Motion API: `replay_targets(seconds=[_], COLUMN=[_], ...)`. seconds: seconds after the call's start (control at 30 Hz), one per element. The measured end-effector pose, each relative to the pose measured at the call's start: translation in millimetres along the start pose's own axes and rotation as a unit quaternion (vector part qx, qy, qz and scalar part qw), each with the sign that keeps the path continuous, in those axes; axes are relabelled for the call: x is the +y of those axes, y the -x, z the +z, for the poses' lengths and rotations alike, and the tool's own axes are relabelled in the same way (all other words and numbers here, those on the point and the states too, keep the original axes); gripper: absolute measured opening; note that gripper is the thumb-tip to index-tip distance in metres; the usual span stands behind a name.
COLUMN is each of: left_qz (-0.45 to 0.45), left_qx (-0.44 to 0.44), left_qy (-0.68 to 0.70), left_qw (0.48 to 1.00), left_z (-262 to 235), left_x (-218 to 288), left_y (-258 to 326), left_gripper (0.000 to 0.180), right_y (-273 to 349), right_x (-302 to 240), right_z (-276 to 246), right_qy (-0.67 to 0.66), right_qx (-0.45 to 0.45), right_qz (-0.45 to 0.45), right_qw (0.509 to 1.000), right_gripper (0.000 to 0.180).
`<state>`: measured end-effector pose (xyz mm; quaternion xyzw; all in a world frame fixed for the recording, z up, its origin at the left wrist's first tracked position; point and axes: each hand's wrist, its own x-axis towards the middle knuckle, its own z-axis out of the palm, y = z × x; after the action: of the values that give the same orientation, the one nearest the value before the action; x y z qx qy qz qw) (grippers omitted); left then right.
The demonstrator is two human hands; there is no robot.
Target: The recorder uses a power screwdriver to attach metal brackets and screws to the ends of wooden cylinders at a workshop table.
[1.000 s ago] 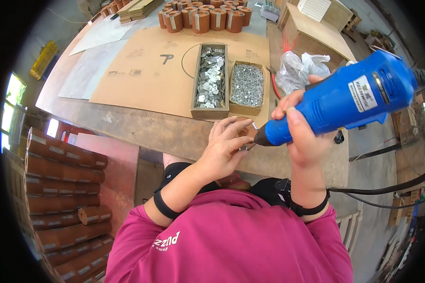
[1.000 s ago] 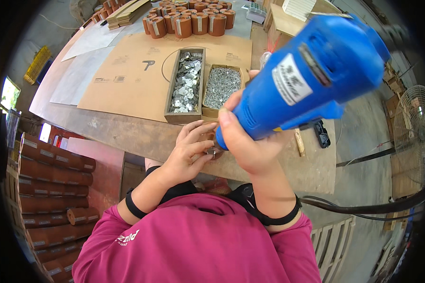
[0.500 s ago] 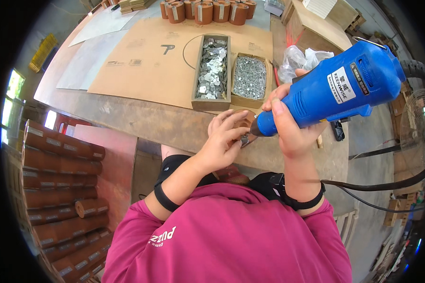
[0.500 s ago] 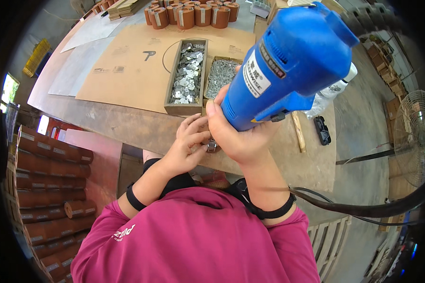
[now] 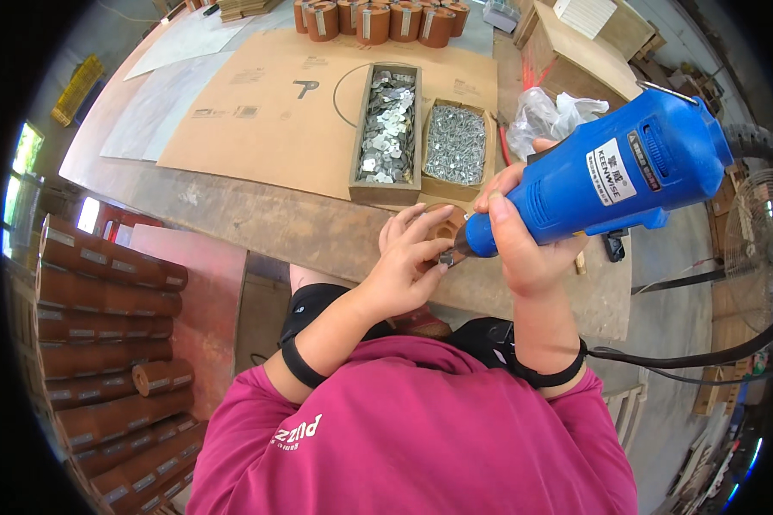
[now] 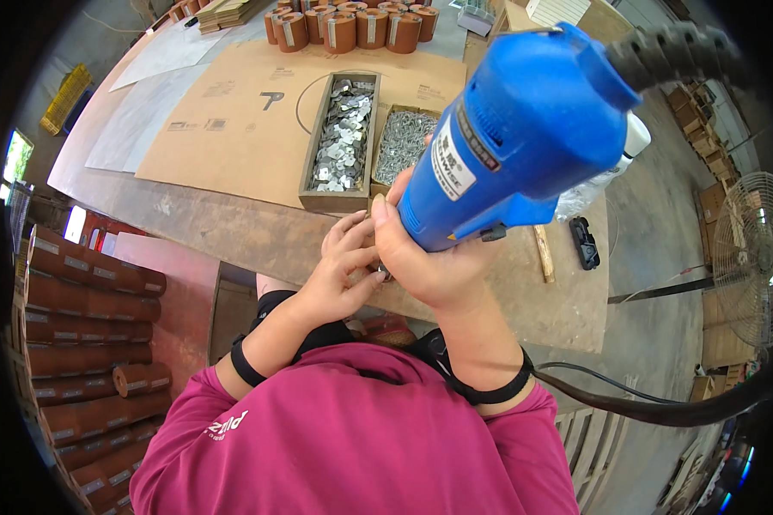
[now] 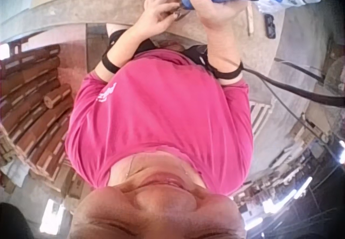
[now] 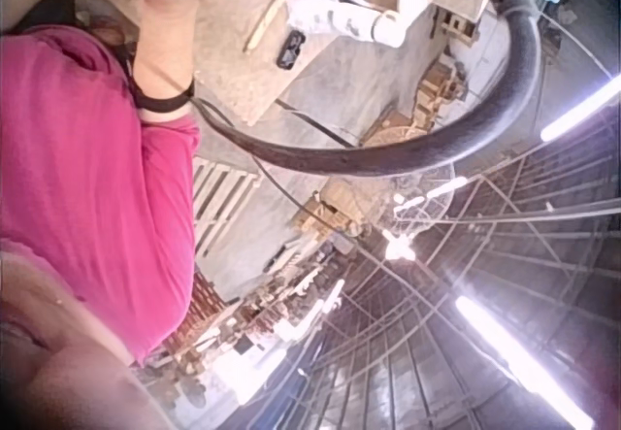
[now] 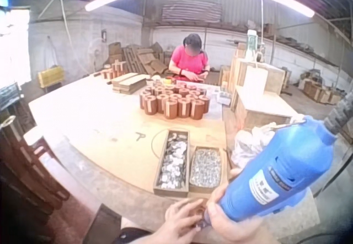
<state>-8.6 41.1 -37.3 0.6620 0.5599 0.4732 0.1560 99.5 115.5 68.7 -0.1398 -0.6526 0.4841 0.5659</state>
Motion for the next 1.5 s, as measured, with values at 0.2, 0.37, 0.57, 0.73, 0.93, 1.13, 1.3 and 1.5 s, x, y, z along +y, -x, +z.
replay_targets(seconds=[0.2,0.37,0.57,0.73,0.93,1.13,1.3,1.5], left_qz=[0.013,-0.001,0.015,-0.018,-0.042,-0.015,-0.03,-0.029], left_qx=[-0.004,0.041,0.072,0.098,0.111,0.121,0.1,0.092], left_qy=[-0.012,-0.015,0.013,-0.045,-0.106,-0.103,-0.103,-0.119], left_qw=[1.0,0.999,0.997,0.994,0.987,0.987,0.989,0.988], left_z=[-1.9,-1.4,-8.5,23.7,30.0,33.7,35.9,33.1], left_x=[-3.2,1.7,1.9,-3.0,-3.4,-10.8,-7.7,-4.3], left_y=[0.4,-4.0,-7.7,-6.6,-8.1,-5.6,-0.9,-3.0], left_gripper=[0.034,0.05,0.07,0.06,0.049,0.047,0.048,0.05], right_y=[0.4,-1.1,3.9,1.7,-2.9,3.3,4.7,4.7], right_x=[-0.5,-1.3,4.6,3.5,6.6,1.3,4.6,1.7], right_z=[6.5,10.5,9.6,17.4,17.0,21.6,14.9,6.7], right_qy=[-0.013,0.026,0.078,0.05,0.034,0.057,0.069,0.03], right_qx=[0.012,0.006,-0.007,0.009,0.02,0.034,0.005,0.017], right_qz=[0.006,0.008,0.004,0.011,0.043,0.044,0.049,0.044], right_qw=[1.0,1.0,0.997,0.999,0.998,0.997,0.996,0.998], right_gripper=[0.033,0.022,0.05,0.042,0.041,0.036,0.038,0.045])
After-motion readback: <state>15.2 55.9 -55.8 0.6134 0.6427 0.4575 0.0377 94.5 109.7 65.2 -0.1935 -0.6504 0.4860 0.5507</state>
